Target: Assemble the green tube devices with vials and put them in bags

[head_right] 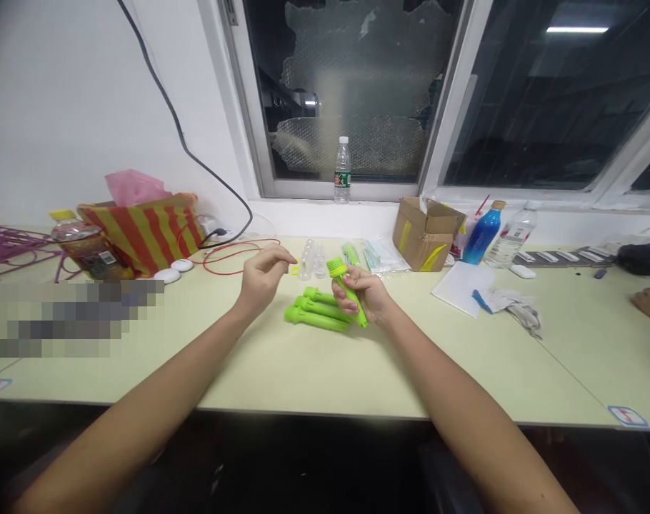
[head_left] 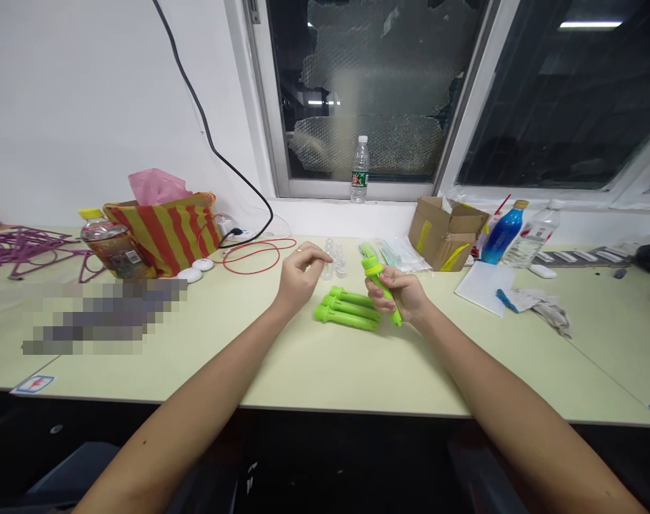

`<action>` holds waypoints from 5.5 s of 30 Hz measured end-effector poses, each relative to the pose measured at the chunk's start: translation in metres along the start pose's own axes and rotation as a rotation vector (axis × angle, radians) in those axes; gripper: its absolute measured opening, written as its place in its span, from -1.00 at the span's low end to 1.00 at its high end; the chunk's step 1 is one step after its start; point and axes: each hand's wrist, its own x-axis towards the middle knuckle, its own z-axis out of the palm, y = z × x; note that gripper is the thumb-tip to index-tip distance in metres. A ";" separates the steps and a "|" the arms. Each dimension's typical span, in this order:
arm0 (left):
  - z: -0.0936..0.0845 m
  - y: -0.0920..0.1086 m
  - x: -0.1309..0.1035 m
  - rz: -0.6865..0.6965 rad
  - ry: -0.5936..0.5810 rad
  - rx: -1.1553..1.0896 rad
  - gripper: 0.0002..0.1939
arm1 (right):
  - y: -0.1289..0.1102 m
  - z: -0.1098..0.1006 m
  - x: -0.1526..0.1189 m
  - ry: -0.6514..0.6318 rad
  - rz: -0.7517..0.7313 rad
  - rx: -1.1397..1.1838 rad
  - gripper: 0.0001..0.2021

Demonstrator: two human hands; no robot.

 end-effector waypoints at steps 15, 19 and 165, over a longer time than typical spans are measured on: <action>0.024 0.000 -0.012 -0.293 -0.137 -0.266 -0.65 | 0.007 0.020 0.004 0.081 -0.050 -0.169 -0.69; 0.024 0.002 -0.012 -0.307 -0.217 -0.345 -0.62 | 0.010 0.016 0.005 0.045 0.046 -0.035 -0.67; 0.026 -0.023 -0.026 0.241 -0.971 0.821 -0.35 | 0.010 0.000 0.007 0.352 -0.243 -0.268 -0.76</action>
